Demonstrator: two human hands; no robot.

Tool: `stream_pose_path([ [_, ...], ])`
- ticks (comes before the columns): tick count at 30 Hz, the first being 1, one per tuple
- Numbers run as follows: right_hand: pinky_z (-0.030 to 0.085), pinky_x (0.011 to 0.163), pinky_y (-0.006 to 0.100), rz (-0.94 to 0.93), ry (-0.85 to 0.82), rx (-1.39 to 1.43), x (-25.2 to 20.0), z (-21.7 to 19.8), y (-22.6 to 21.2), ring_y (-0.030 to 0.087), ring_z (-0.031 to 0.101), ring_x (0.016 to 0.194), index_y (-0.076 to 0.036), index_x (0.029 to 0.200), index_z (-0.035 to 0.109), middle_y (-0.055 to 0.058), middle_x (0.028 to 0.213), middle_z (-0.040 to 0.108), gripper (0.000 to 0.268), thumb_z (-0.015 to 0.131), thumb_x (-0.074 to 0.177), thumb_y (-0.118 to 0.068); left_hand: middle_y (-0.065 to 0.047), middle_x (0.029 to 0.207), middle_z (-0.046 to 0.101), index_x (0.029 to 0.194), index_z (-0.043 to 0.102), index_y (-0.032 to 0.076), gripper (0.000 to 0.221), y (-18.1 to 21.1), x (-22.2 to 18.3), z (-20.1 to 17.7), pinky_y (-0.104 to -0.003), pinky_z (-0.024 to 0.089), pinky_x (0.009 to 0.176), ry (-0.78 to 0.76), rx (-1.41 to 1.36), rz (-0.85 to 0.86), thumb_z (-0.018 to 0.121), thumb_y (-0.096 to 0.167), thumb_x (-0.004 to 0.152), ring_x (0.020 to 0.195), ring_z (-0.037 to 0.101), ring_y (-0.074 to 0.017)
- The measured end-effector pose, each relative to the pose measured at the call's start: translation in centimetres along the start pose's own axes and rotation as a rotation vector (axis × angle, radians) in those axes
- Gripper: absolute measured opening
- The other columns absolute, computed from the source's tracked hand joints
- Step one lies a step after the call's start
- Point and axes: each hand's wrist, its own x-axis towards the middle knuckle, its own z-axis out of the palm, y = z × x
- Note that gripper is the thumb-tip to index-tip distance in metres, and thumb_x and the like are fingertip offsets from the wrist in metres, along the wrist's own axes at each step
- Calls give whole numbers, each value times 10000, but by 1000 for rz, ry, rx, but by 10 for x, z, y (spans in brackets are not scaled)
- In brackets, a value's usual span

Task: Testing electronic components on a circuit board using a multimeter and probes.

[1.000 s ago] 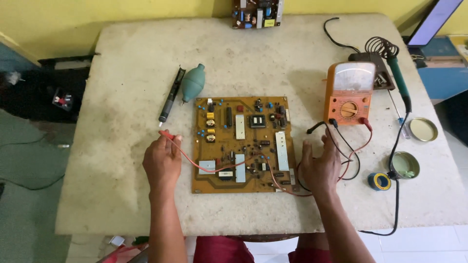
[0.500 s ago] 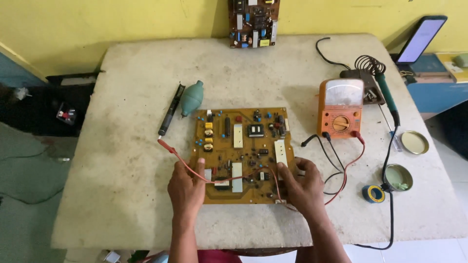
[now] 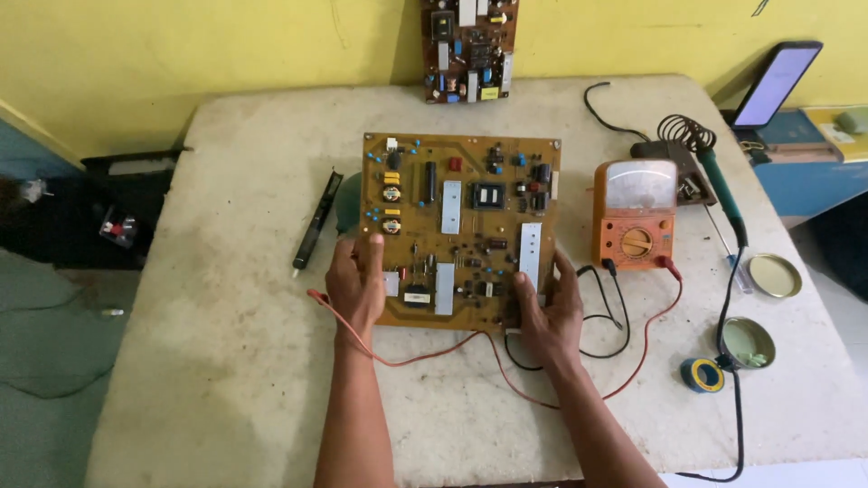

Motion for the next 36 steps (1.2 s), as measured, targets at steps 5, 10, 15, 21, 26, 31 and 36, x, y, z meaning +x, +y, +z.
stream_pose_path([
  [5, 563, 802, 521, -6, -79, -262, 11, -3, 18, 379, 715, 936, 63, 1454, 494, 242, 988, 716, 796, 772, 905, -442, -86, 727, 532, 910, 604, 98, 449, -14, 9, 12, -425, 486, 777, 200, -155, 188, 542, 505, 1089, 714, 590, -258],
  [10, 505, 969, 632, -103, -188, -414, 7, -20, 33, 522, 652, 1107, 108, 1458, 479, 318, 1131, 682, 966, 840, 803, -504, -100, 708, 505, 882, 572, 97, 442, -13, 10, 24, -399, 465, 746, 318, -157, 228, 544, 479, 1103, 691, 560, -266],
  [15, 473, 1017, 616, -191, -234, -531, 10, -31, 57, 546, 639, 1115, 104, 1472, 445, 334, 1132, 674, 1096, 889, 713, -549, -102, 667, 480, 840, 537, 110, 417, -8, 6, 26, -390, 473, 725, 346, -181, 239, 577, 437, 1096, 657, 522, -247],
  [21, 522, 957, 543, -208, -134, -568, 10, -25, 80, 449, 679, 1041, -16, 1438, 505, 199, 1066, 706, 1071, 974, 592, -477, -32, 554, 466, 686, 527, 137, 511, -8, 7, 23, -335, 439, 631, 261, -235, 273, 631, 452, 1074, 570, 488, -147],
  [26, 526, 973, 514, -158, -131, -564, 10, -21, 77, 412, 677, 1058, -57, 1426, 529, 161, 1073, 715, 1055, 979, 573, -485, -60, 532, 421, 680, 505, 130, 508, -19, 10, 26, -352, 444, 595, 281, -174, 314, 662, 431, 1058, 513, 467, -195],
  [31, 513, 985, 512, -96, -137, -572, 9, -22, 75, 386, 670, 1087, -107, 1434, 514, 131, 1081, 715, 1046, 957, 576, -510, -54, 519, 407, 686, 512, 133, 492, -24, 12, 28, -323, 435, 567, 297, -174, 363, 682, 400, 1062, 489, 469, -189],
  [36, 510, 1023, 481, -51, -163, -621, 12, -24, 78, 346, 660, 1143, -156, 1449, 499, 87, 1124, 714, 1049, 938, 580, -546, -16, 501, 412, 673, 518, 151, 491, -15, 7, 26, -299, 417, 548, 289, -224, 349, 675, 407, 1061, 466, 437, -142],
])
